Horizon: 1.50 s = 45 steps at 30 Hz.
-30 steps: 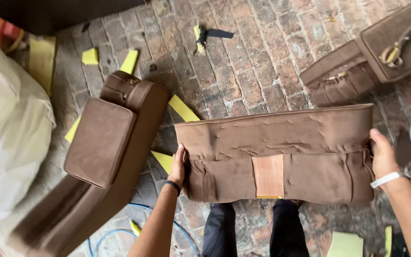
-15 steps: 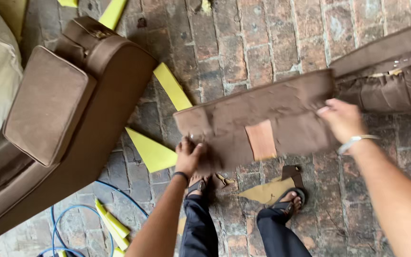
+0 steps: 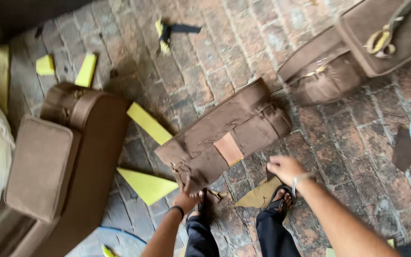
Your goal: The person staples brown fabric onto a rectangular cushion using a pneumatic staple gun. They smooth and fold the fabric edges, rotate the cushion to access different sides, and secure the fabric around the perimeter. The finished cushion is placed on the floor next to other cushions.
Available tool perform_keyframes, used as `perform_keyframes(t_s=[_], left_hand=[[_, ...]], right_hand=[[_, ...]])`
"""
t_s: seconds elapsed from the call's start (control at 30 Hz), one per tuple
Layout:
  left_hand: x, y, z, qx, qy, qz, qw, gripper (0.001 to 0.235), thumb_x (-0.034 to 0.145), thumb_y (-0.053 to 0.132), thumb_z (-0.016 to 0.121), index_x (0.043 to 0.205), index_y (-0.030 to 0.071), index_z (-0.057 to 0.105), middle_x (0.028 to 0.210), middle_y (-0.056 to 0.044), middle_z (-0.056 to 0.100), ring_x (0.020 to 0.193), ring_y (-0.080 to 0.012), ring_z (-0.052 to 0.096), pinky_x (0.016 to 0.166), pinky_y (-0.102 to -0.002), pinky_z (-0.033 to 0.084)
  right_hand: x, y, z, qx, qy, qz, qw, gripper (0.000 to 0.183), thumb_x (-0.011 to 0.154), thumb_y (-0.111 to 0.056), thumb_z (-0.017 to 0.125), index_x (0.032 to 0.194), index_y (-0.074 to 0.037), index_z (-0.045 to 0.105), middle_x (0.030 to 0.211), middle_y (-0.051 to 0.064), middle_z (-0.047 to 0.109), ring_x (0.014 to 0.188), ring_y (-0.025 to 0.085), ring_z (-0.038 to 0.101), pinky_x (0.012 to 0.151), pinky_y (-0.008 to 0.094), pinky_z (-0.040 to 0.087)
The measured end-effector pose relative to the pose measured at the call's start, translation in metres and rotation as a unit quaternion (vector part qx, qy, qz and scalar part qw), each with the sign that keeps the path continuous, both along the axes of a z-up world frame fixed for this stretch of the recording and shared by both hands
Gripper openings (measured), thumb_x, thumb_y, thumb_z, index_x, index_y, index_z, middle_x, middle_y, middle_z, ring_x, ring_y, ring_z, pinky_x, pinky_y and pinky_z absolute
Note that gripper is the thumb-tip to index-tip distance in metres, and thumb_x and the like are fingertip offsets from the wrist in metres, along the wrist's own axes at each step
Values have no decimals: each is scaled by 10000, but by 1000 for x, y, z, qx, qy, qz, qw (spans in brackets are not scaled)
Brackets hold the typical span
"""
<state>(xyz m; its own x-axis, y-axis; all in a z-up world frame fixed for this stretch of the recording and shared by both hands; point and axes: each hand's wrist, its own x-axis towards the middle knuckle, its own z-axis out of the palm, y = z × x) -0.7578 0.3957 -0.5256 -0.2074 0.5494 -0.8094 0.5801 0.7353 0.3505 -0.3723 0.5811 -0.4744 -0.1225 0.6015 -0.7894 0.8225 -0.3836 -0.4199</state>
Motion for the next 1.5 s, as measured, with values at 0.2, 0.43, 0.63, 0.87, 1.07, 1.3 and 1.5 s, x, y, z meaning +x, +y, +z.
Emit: perform_keyframes(t_s=[0.2,0.43,0.63,0.87,1.07,1.3,1.5], left_hand=[[38,5,49,14,31,-197,980,506,834,397,692,1327,285,691,1395,-108,637,1295,-321,582,1067,-430,485],[103,46,146,69,-81,-187,976,426,869,471,665,1251,290,714,1286,-92,696,1171,-287,677,1004,-394,541],[203,93,228,49,-173,-424,888,405,901,445,653,1241,235,717,1291,-95,697,1172,-276,684,1003,-387,545],[343,115,293,33,-214,-640,737,388,938,414,638,1229,171,719,1297,-98,698,1174,-262,693,1001,-380,551],[457,122,324,113,-263,-690,665,381,970,388,626,1219,116,721,1302,-101,699,1175,-250,700,1000,-373,556],[576,133,389,24,-240,-606,758,411,966,363,629,1303,129,663,1330,-73,713,1258,-210,670,1062,-372,519],[696,163,376,-5,-263,-638,724,373,962,321,620,1244,97,716,1301,-62,726,1239,-196,665,1066,-356,488]], right_hand=[[66,-140,6,-32,-76,18,996,452,829,-396,776,1204,-145,748,1158,80,777,1077,230,742,972,352,569],[64,-233,71,101,16,-312,945,440,770,-363,843,1142,-140,768,1050,42,821,965,166,805,894,333,621],[81,-268,150,186,29,-385,903,483,762,-412,861,1163,-154,780,1049,62,791,1001,224,734,916,387,624],[203,-342,222,338,-24,-460,821,485,802,-349,834,1212,-107,743,1177,100,740,1220,233,655,1028,384,514],[309,-392,274,258,-63,-611,745,410,894,-372,711,1198,-101,766,1230,80,773,1182,214,696,1009,347,524],[394,-377,339,284,16,-735,616,460,865,-329,761,1249,-77,743,1223,94,779,1100,192,726,911,348,557],[495,-354,362,298,21,-745,597,434,884,-326,745,1241,-79,759,1183,101,785,1042,220,701,891,352,547]])
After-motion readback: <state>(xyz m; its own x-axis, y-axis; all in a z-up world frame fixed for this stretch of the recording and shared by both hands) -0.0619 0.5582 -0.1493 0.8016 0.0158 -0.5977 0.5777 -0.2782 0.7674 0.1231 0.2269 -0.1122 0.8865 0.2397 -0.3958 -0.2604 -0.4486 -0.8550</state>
